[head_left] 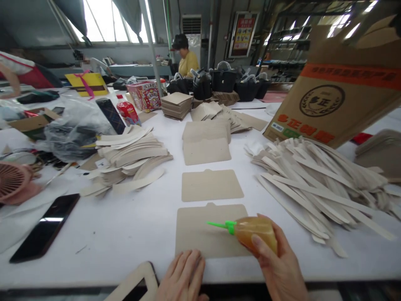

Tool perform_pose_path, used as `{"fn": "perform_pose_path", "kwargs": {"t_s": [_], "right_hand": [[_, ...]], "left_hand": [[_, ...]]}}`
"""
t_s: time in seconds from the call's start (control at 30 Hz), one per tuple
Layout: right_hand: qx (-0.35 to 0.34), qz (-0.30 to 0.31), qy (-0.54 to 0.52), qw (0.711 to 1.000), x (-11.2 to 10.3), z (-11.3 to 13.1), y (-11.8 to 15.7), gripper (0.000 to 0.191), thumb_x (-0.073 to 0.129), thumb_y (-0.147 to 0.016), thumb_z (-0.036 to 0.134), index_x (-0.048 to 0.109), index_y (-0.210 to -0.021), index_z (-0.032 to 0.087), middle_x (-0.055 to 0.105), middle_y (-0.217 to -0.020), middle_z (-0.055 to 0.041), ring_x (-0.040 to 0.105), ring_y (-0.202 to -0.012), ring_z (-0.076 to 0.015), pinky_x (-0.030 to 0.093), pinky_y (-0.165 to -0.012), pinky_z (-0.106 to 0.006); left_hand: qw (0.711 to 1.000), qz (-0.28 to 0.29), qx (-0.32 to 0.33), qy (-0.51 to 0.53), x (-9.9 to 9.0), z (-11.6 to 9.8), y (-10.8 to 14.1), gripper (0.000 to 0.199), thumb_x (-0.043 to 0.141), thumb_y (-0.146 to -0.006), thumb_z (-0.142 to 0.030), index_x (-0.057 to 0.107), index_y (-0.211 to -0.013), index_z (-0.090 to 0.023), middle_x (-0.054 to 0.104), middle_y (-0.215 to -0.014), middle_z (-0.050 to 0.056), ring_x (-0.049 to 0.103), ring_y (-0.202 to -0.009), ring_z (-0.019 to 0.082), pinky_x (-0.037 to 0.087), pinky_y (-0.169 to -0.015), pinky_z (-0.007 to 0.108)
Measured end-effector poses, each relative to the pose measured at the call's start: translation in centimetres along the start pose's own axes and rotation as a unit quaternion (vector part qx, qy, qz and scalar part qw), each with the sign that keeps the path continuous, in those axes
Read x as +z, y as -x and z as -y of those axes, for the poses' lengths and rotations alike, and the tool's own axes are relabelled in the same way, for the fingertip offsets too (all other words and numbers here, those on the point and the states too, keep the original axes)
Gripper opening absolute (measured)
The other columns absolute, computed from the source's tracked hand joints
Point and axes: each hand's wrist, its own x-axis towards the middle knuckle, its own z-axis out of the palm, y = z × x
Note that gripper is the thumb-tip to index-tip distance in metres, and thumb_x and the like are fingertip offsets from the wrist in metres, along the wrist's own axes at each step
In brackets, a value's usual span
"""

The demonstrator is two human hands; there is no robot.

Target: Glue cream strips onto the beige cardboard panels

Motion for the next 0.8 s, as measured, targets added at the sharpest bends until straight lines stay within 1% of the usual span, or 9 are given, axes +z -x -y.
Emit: {"fn": "perform_pose_path", "kwargs": {"t_s": [0.07, 0.2, 0.27, 0.33, 0.4, 0.47, 0.57, 0.67, 0.8], "right_hand": [[-0.025, 0.027, 0.071, 0.997, 0.8, -1.2, 0.4, 0.067, 0.076, -0.067, 0.037, 0.043, -0.124, 0.026, 0.062, -0.108, -0.0044, 0.061, -0.093, -0.0184, 0.052, -0.078, -0.022], [-0.068, 0.083, 0.186, 0.977, 2.1, -2.7, 0.8, 0.07, 0.074, -0.067, 0.04, 0.039, -0.125, 0.025, 0.06, -0.111, -0.0063, 0.061, -0.094, -0.0199, 0.051, -0.081, -0.023], [-0.093, 0.081, 0.23, 0.965, 2.7, -3.0, 0.9, 0.068, 0.074, -0.067, 0.04, 0.041, -0.123, 0.024, 0.058, -0.114, -0.0065, 0.06, -0.096, -0.0204, 0.051, -0.083, -0.023], [-0.114, 0.076, 0.261, 0.956, 3.2, -3.3, 0.9, 0.066, 0.074, -0.067, 0.04, 0.043, -0.122, 0.024, 0.057, -0.114, -0.006, 0.059, -0.097, -0.0204, 0.05, -0.084, -0.024], [-0.119, 0.081, 0.279, 0.949, 3.6, -3.6, 0.8, 0.066, 0.073, -0.067, 0.039, 0.042, -0.123, 0.024, 0.056, -0.115, -0.0056, 0.059, -0.097, -0.0202, 0.051, -0.084, -0.024], [-0.118, 0.088, 0.29, 0.946, 4.0, -3.9, 0.6, 0.067, 0.073, -0.067, 0.039, 0.042, -0.124, 0.025, 0.056, -0.115, -0.0057, 0.059, -0.097, -0.0206, 0.051, -0.084, -0.026], [-0.135, 0.066, 0.304, 0.941, 4.2, -4.0, 0.4, 0.066, 0.073, -0.066, 0.041, 0.044, -0.122, 0.024, 0.055, -0.114, -0.0059, 0.059, -0.097, -0.0213, 0.051, -0.084, -0.027], [-0.152, 0.04, 0.311, 0.937, 4.0, -3.6, 0.4, 0.063, 0.072, -0.067, 0.043, 0.046, -0.12, 0.023, 0.056, -0.113, -0.0053, 0.059, -0.096, -0.0202, 0.051, -0.083, -0.025], [-0.152, 0.061, 0.313, 0.936, 3.3, -3.2, 0.6, 0.062, 0.073, -0.068, 0.039, 0.045, -0.122, 0.024, 0.059, -0.11, -0.0041, 0.06, -0.094, -0.018, 0.052, -0.078, -0.02]], "left_hand": [[1.0, 0.007, -0.018, 0.004, 0.2, -0.1, 0.9, 0.071, 0.078, -0.052, -0.057, 0.06, -0.11, -0.02, 0.065, -0.111, 0.001, 0.064, -0.092, 0.019, 0.057, -0.074, 0.026], [0.999, 0.033, -0.032, 0.013, 0.8, -0.5, 1.9, 0.073, 0.075, -0.06, -0.056, 0.054, -0.119, -0.019, 0.06, -0.12, 0.001, 0.061, -0.101, 0.02, 0.056, -0.08, 0.027], [0.999, 0.03, -0.036, 0.019, 1.1, -0.6, 2.0, 0.073, 0.075, -0.06, -0.056, 0.055, -0.119, -0.019, 0.06, -0.119, 0.001, 0.061, -0.101, 0.021, 0.056, -0.08, 0.028], [0.999, 0.015, -0.04, 0.026, 1.2, -0.5, 2.0, 0.075, 0.078, -0.056, -0.056, 0.057, -0.117, -0.019, 0.062, -0.117, 0.001, 0.062, -0.098, 0.021, 0.057, -0.077, 0.028], [0.998, 0.003, -0.046, 0.033, 1.2, -0.4, 2.0, 0.076, 0.079, -0.054, -0.057, 0.057, -0.116, -0.018, 0.063, -0.115, 0.001, 0.062, -0.097, 0.021, 0.057, -0.076, 0.028], [0.998, -0.003, -0.05, 0.039, 1.3, -0.3, 2.1, 0.076, 0.078, -0.054, -0.058, 0.057, -0.116, -0.018, 0.063, -0.115, 0.001, 0.062, -0.097, 0.021, 0.056, -0.076, 0.028], [0.998, -0.001, -0.053, 0.042, 1.3, -0.2, 2.3, 0.073, 0.077, -0.058, -0.057, 0.056, -0.117, -0.019, 0.062, -0.117, 0.0, 0.06, -0.099, 0.02, 0.054, -0.079, 0.028], [0.997, -0.002, -0.06, 0.043, 1.4, -0.2, 2.6, 0.072, 0.075, -0.061, -0.058, 0.055, -0.119, -0.02, 0.06, -0.119, -0.001, 0.058, -0.102, 0.019, 0.051, -0.083, 0.028], [0.997, 0.011, -0.051, 0.051, 1.6, -0.2, 2.9, 0.069, 0.072, -0.065, -0.056, 0.054, -0.121, -0.02, 0.058, -0.121, -0.002, 0.055, -0.105, 0.019, 0.047, -0.086, 0.027]]}}
